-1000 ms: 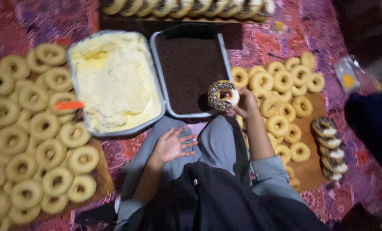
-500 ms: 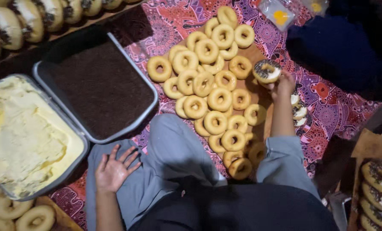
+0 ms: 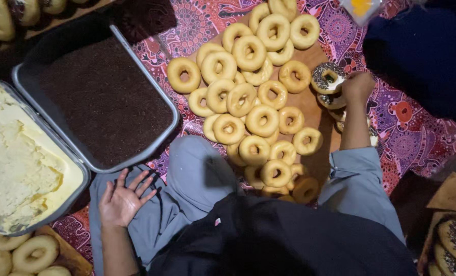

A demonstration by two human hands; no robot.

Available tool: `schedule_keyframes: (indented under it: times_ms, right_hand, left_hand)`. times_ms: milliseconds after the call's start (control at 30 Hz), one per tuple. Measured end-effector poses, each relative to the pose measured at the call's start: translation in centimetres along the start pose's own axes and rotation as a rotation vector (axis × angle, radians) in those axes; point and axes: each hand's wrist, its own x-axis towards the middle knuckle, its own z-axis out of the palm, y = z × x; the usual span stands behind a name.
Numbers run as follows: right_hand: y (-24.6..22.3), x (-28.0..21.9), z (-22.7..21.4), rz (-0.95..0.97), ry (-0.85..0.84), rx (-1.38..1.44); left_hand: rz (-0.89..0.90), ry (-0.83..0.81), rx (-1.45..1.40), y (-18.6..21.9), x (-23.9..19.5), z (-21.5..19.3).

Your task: The person repeatedly picks up plain donuts, dips them into a tray of white cream, then into a tray of dark seeds, and places them on a wooden board. The process is repeated for multiple donuts throughout the clip.

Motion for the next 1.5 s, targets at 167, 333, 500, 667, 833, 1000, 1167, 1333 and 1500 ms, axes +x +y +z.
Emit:
schedule_keyframes:
  times_ms: [167, 333, 500, 667, 833, 1000, 1167, 1333, 1500]
  right_hand:
    - [-3.7, -1.6, -1.4, -0.003, -0.038, 0.073]
    - [-12.0, -3.6, -2.1, -0.222, -0.436, -0.12]
    - [-17.1, -6.4, -2.9, -0.447, -0.282, -0.284]
    - [-18.9, -6.1, -4.4, -0.191, -0.27, 0.558]
    - [-20.2, -9.1, -1.6, -0.135, -0.675, 0.927]
    - [-20.4, -7.0, 5.8, -0.296, -0.543, 0.916]
    - [-21.8, 0.4, 11.3, -0.395, 0.52, -0.088]
    - [-23.3, 3.5, 11.4, -0.113, 0.032, 0.608]
    - [-20.8, 4.7, 11.2, 0.482, -0.033, 0.583]
  left_hand:
    - [-0.005, -0.063, -0.027, 0.2, -0.2, -0.5]
    - [-0.005, -0.061, -0.012, 0.1, -0.2, -0.4]
    - [-0.005, -0.088, -0.024, 0.0, -0.3, -0.5]
    - [-0.003, -0.066, -0.021, 0.2, -0.1, -0.5]
    - [-0.004, -0.078, -0.02, 0.0, -0.1, -0.4]
    - [-0.004, -0.066, -0.014, 0.2, -0.3, -0.5]
    - [-0.007, -0.052, -0.043, 0.0, -0.6, -1.0]
    - [-0.013, -0.116, -0.07, 0.5, 0.2, -0.8]
    - [-0.02, -0.123, -0.089, 0.3, 0.0, -1.6]
